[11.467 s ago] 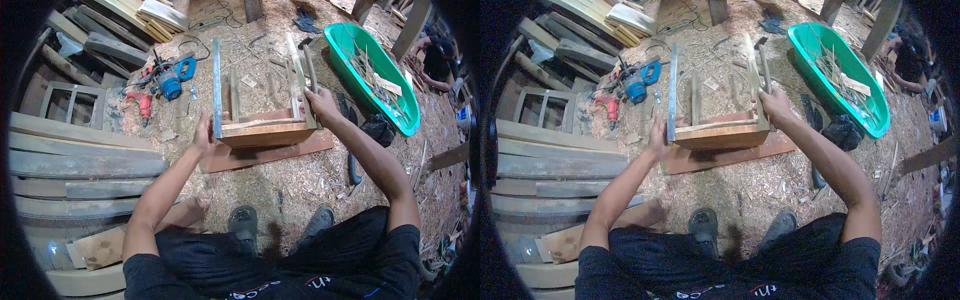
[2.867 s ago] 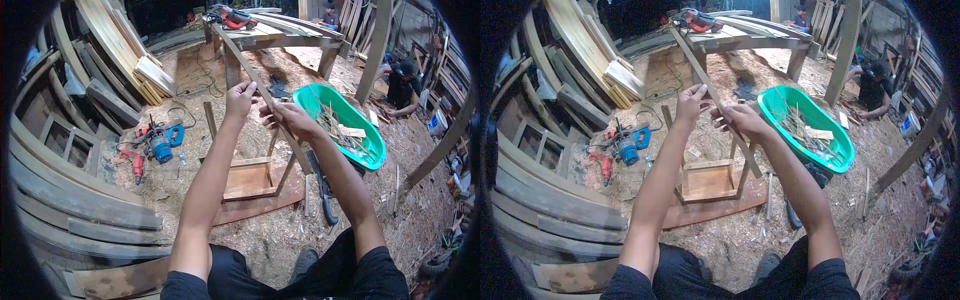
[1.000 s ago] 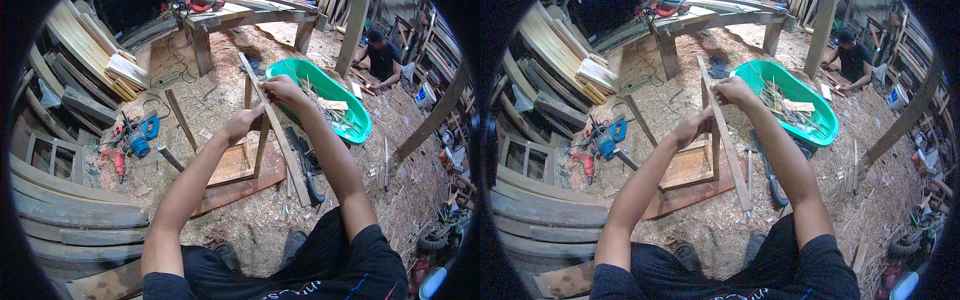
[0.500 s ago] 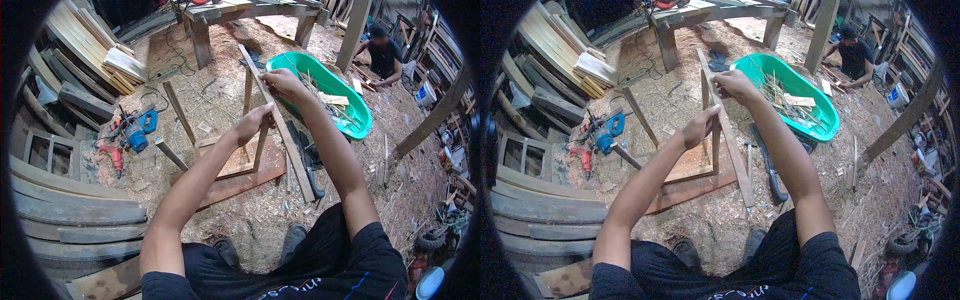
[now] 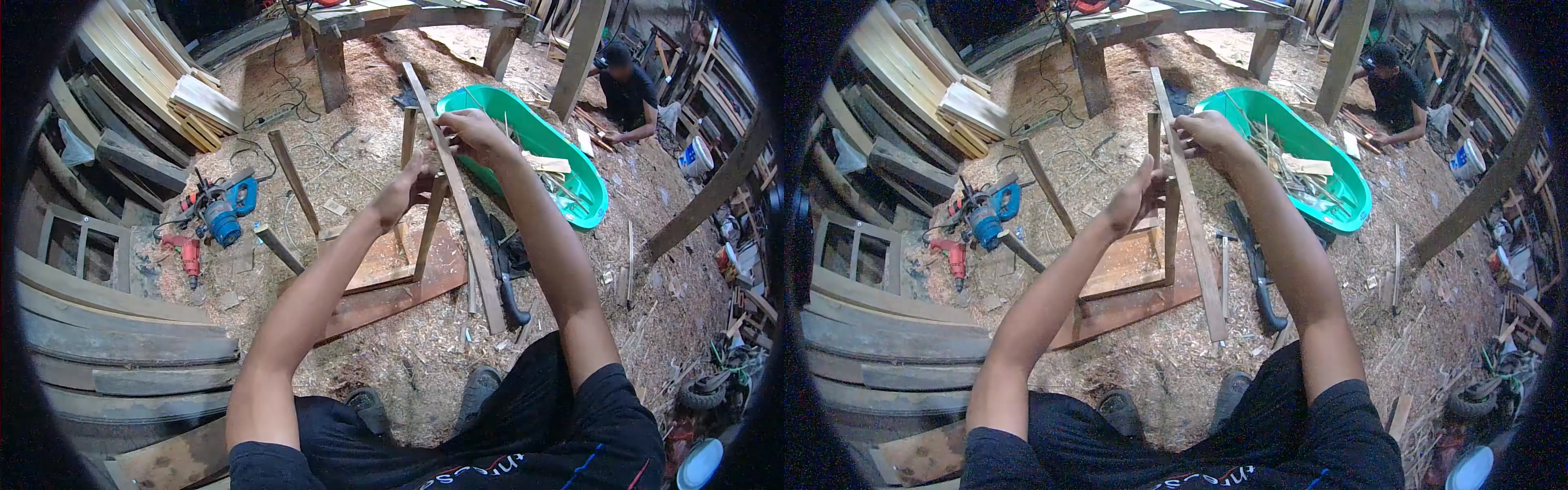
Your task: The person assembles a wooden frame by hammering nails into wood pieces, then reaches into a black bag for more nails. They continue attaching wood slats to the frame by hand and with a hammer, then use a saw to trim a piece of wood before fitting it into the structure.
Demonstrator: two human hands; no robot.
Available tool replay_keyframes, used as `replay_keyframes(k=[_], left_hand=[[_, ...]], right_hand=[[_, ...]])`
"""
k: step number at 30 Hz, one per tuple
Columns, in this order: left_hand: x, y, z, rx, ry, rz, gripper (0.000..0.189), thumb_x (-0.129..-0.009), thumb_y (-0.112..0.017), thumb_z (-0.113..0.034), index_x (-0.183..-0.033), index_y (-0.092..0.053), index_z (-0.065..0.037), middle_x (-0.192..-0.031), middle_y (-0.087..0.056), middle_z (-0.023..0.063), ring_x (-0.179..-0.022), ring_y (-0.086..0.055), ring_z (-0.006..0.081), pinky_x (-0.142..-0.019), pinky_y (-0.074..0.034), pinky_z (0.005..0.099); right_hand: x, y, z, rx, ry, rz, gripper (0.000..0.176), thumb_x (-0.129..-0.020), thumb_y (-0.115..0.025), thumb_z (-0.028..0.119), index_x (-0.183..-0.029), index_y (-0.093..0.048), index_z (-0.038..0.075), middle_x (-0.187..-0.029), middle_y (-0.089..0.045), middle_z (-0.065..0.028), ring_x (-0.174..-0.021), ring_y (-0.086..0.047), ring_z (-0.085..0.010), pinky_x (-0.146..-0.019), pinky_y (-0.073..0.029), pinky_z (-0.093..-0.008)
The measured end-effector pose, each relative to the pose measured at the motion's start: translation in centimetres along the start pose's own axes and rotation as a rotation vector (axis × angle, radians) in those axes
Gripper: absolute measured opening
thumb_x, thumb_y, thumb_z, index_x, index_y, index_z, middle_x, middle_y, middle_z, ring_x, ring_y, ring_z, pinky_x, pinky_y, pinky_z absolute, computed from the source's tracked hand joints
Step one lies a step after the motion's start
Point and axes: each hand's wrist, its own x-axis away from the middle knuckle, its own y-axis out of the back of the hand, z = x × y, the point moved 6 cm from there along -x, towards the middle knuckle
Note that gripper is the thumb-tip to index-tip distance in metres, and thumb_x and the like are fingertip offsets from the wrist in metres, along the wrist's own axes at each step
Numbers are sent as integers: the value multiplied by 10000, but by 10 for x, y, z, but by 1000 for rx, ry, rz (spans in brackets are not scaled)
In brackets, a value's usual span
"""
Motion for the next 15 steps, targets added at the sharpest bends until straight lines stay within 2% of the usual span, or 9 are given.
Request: replay_keyframes(k=[1, 4, 7, 10, 13, 15], left_hand=[[0, 4, 1, 3, -4, -23, 729, -974, -276, -652, -1140, -619, -30, -1021, -658, 75, -969, -607, 172, -900, -445, 335], [-2, 7, 3, 43, 29, 73, 649, -992, -336, -595, -1092, -644, -32, -974, -669, 54, -934, -619, 158, -880, -459, 325], [-1, 6, 0, -120, -22, 11, 531, -1000, -431, -501, -1047, -692, -41, -969, -709, 81, -914, -648, 163, -854, -468, 329], [3, -3, -4, -149, -44, 104, 377, -1003, -506, -367, -1063, -651, -24, -980, -665, 37, -888, -624, 124, -845, -489, 306], [5, -4, -6, -144, -46, 89, 351, -1000, -519, -339, -1069, -650, -21, -974, -662, 40, -894, -625, 129, -857, -487, 311], [5, -4, -7, -113, -63, 101, 395, -996, -516, -365, -1064, -671, -8, -989, -692, 85, -930, -652, 162, -889, -488, 325]], right_hand=[[-2, 2, -2, 17, -7, -1, 229, -941, -566, 160, -1043, -641, -31, -882, -682, -102, -732, -690, -154, -568, -531, -248], [-6, 3, -6, 35, -13, 7, 226, -949, -560, 160, -1049, -637, -27, -897, -681, -86, -749, -690, -152, -590, -545, -252], [-6, 0, -7, -1, 1, 11, 225, -953, -567, 165, -1054, -635, -24, -911, -679, -90, -757, -692, -154, -613, -558, -251], [-2, -4, -4, -2, -12, 28, 236, -952, -584, 169, -1073, -631, -28, -917, -678, -92, -763, -694, -160, -625, -566, -250], [3, -8, -1, -36, 11, 33, 251, -943, -605, 164, -1094, -629, -35, -920, -679, -95, -757, -696, -164, -627, -566, -256], [1, -8, -1, -33, 17, 57, 256, -938, -616, 167, -1090, -633, -38, -918, -681, -95, -759, -697, -165, -640, -567, -263]])
